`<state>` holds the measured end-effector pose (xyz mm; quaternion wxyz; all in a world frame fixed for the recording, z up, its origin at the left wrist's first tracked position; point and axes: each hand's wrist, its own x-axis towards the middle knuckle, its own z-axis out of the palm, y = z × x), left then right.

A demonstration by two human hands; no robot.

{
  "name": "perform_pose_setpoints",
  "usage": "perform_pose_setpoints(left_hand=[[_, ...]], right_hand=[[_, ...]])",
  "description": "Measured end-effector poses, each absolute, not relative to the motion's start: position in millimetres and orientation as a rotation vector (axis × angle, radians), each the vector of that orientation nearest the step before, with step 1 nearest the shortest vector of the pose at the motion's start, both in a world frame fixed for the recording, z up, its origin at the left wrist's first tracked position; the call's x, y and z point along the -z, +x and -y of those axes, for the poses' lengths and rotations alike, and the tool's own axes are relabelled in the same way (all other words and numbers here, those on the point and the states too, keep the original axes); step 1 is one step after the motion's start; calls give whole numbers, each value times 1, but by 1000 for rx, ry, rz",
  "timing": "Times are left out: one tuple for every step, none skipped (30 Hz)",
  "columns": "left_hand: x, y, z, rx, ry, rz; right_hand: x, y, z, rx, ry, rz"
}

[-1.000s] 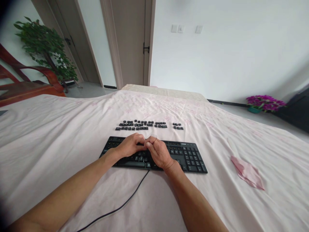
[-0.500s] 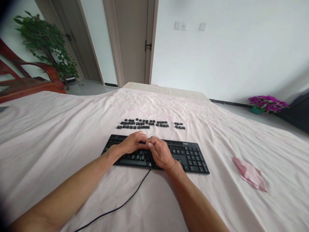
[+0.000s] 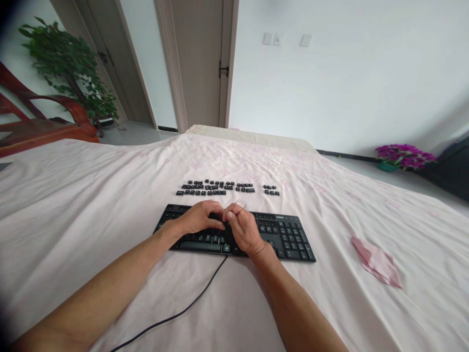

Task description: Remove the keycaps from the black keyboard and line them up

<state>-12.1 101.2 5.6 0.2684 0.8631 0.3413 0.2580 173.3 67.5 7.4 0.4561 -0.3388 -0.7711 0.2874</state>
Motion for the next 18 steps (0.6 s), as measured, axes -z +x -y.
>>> perform_pose_setpoints(left_hand=[[-6,-12,-100,-688,2349,-950],[-6,-11,-99,-684,2358,-983],[-6,-10,-97,-682,2354,-1017],[-6,-9,-96,-680,2341,-1050],[-6,-8,-95,-677,2326,-1078],[-6,-7,-93,-674,2314,-1100],[-6,-6,-92,-672,2305,-1118],[-6,-5,-91,-671,2293,-1134],[-6,-5,-90,-671,2278,-1147],[-6,-4,-90,-671,2258,-1160],[-7,-4,-89,-672,2237,-1171],[-7,-4,-88,-673,2218,-1181],[-7,-3,-88,-674,2206,-1189],[-7,-2,-87,-674,2201,-1196],[-7,-1,-87,-674,2198,-1208],[-6,1,-87,-676,2194,-1230],[-6,3,-86,-683,2190,-1262],[-6,5,-86,-693,2188,-1300]], right_hand=[[-8,173,-68,-714,-838,1907],[-9,173,-68,-719,-839,1909],[-9,173,-67,-723,-841,1907],[-10,172,-67,-725,-842,1901],[-11,172,-67,-725,-842,1892],[-11,172,-67,-720,-844,1883],[-11,172,-67,-709,-848,1874],[-11,172,-67,-691,-859,1866],[-10,172,-67,-669,-877,1853],[-9,172,-67,-643,-897,1834],[-9,172,-68,-618,-919,1812],[-8,172,-68,-599,-942,1789],[-8,173,-68,-587,-964,1767],[-7,173,-69,-581,-985,1748],[-7,173,-69,-580,-1003,1733],[-7,173,-70,-582,-1018,1724],[-7,173,-70,-586,-1028,1718],[-7,173,-70,-589,-1032,1713]])
